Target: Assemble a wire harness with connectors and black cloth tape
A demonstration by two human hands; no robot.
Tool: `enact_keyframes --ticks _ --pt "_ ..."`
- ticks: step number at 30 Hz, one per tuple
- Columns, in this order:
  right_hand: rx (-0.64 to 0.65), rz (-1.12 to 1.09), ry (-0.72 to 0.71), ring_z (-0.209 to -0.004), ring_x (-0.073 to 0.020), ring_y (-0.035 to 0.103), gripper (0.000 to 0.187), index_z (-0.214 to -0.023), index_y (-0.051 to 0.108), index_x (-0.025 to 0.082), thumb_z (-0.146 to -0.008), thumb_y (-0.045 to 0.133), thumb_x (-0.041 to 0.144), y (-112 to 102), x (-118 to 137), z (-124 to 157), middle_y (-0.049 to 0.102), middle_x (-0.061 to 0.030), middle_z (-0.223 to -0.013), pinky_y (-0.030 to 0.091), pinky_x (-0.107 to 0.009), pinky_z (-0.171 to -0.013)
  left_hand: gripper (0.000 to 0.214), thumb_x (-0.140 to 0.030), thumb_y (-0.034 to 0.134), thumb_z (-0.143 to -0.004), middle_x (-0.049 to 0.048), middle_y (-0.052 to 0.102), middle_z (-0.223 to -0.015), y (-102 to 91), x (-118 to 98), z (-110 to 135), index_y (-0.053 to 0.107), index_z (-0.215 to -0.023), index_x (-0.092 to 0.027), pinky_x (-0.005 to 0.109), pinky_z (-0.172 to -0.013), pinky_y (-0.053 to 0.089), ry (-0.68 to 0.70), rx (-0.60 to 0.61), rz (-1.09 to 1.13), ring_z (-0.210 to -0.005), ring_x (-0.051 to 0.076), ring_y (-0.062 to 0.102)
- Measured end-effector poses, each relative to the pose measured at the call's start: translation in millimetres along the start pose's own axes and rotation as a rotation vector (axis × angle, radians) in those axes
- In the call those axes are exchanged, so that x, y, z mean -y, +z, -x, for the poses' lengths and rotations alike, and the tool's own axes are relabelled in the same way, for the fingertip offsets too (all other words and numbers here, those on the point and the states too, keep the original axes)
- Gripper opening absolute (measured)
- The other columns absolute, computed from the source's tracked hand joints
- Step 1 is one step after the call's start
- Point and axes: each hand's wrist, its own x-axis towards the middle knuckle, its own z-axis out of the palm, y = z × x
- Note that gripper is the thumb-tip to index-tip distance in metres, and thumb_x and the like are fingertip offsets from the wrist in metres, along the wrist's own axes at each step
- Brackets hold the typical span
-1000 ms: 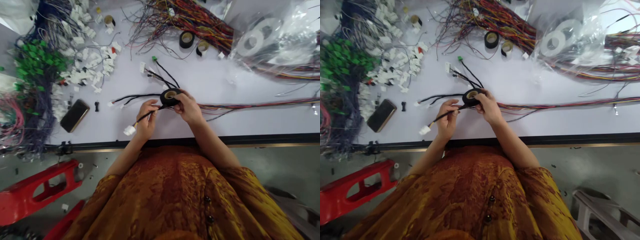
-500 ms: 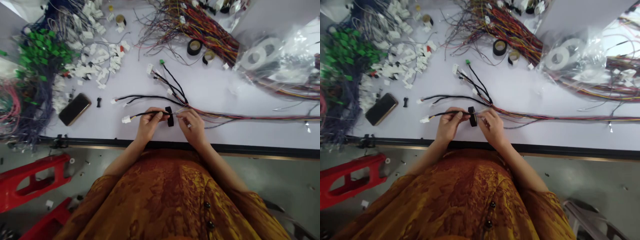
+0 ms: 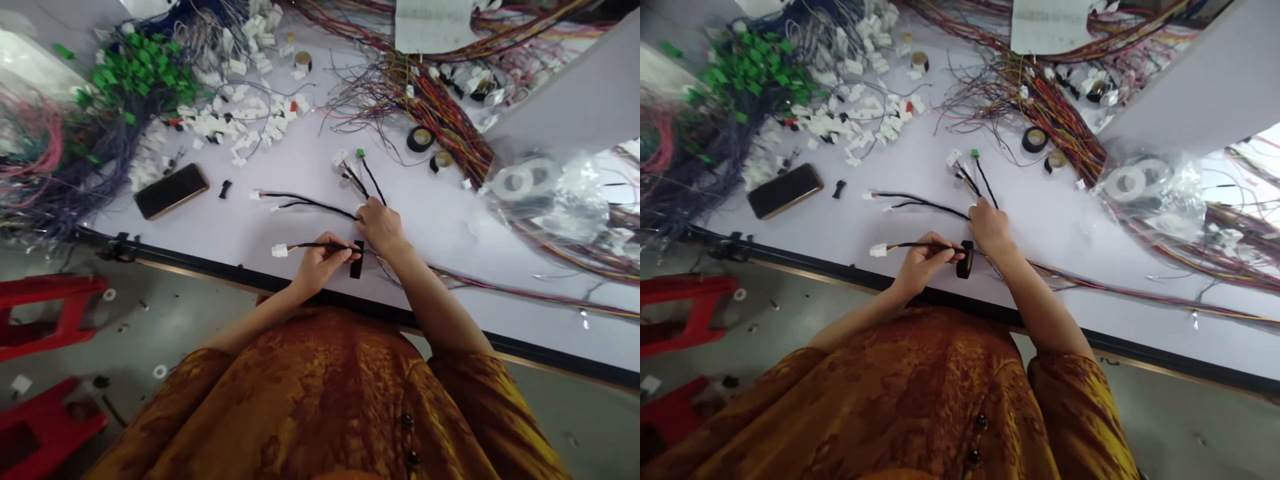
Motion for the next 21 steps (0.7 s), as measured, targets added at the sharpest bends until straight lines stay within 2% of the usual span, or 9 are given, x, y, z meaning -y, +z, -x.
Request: enact_keyframes --ticks 3,6,8,11,13,15,18,20,21 --pt "-0.102 -0.081 0.002 -0.09 -0.0243 0.064 0.02 -0.1 0.068 0.018 -0.091 0.051 0.021 -2 -3 1 0.064 -0.0128 -0.114 0.045 -0.034 -0.071 0.026 -0.034 0.08 -0.077 0.0052 0.075 -0.089 -2.5 0 -5 0.062 -0.083 -0.016 0.021 -0.061 0.054 0.028 0.019 -0.025 -0.068 0.011 0.071" --pt "-0.285 -0.187 0.142 -0.093 -0.0242 0.062 0.029 -0.114 0.063 0.018 -0.088 0.058 0.03 -6 -16 4 0.064 -0.0129 -0.116 0.047 -0.035 -0.076 0.021 -0.032 0.077 -0.079 0.002 0.072 -0.076 -5.1 -1 -10 0.067 -0.086 -0.016 0.022 -0.055 0.05 0.048 0.048 -0.093 -0.059 0.009 0.064" --pt "-0.279 -0.249 0.239 -0.088 -0.0236 0.062 0.026 -0.105 0.065 0.017 -0.083 0.062 0.03 -8 -28 3 0.067 -0.011 -0.105 0.047 -0.036 -0.077 0.02 -0.033 0.076 -0.081 0.0006 0.068 -0.069 -6.6 0 -14 0.07 -0.089 -0.016 0.022 -0.057 0.05 0.059 0.079 -0.137 -0.059 0.01 0.062" --pt "-0.22 -0.451 0.2 -0.08 -0.0195 0.061 0.01 -0.082 0.065 0.018 -0.08 0.058 0.024 -7 -44 -2 0.068 -0.0048 -0.082 0.046 -0.032 -0.075 0.02 -0.035 0.074 -0.082 0.0016 0.069 -0.073 -8.3 3 -21 0.069 -0.086 -0.016 0.023 -0.059 0.05 0.085 0.072 -0.146 -0.061 0.01 0.061" --pt "-0.269 -0.583 0.185 -0.073 -0.0166 0.06 0.011 -0.079 0.065 0.017 -0.079 0.055 0.023 -5 -54 -6 0.067 -0.0028 -0.078 0.045 -0.03 -0.071 0.021 -0.037 0.073 -0.082 0.0029 0.071 -0.081 -9.3 6 -25 0.066 -0.084 -0.017 0.023 -0.061 0.05 0.102 0.049 -0.135 -0.063 0.01 0.061" --pt "-0.304 -0.651 0.263 -0.063 -0.0142 0.057 0.014 -0.086 0.065 0.016 -0.078 0.057 0.025 -5 -61 -8 0.066 -0.0019 -0.078 0.044 -0.028 -0.063 0.021 -0.037 0.072 -0.083 0.0036 0.072 -0.084 -10.3 10 -27 0.065 -0.084 -0.017 0.025 -0.065 0.051 0.122 0.024 -0.149 -0.068 0.011 0.062" --pt "-0.38 -0.619 0.327 -0.06 -0.0132 0.054 0.021 -0.094 0.065 0.015 -0.077 0.061 0.025 -7 -66 -6 0.065 -0.0023 -0.081 0.043 -0.029 -0.061 0.019 -0.036 0.07 -0.085 0.0047 0.072 -0.087 -10.9 13 -30 0.068 -0.085 -0.018 0.028 -0.077 0.052 0.174 -0.021 -0.211 -0.08 0.015 0.066" --pt "-0.429 -0.532 0.226 -0.068 -0.0148 0.057 0.016 -0.089 0.067 0.016 -0.079 0.06 0.026 -9 -62 -1 0.065 -0.0034 -0.082 0.045 -0.03 -0.069 0.018 -0.036 0.07 -0.086 0.0056 0.073 -0.09 -10.2 14 -31 0.069 -0.084 -0.018 0.031 -0.086 0.052 0.191 -0.031 -0.222 -0.089 0.017 0.068" --pt "-0.409 -0.479 0.167 -0.072 -0.0156 0.058 0.014 -0.086 0.068 0.017 -0.081 0.06 0.027 -10 -58 1 0.066 -0.004 -0.082 0.045 -0.031 -0.072 0.018 -0.036 0.07 -0.085 0.0059 0.073 -0.09 -9.6 14 -32 0.068 -0.084 -0.018 0.032 -0.088 0.052 0.189 -0.03 -0.209 -0.09 0.018 0.069"
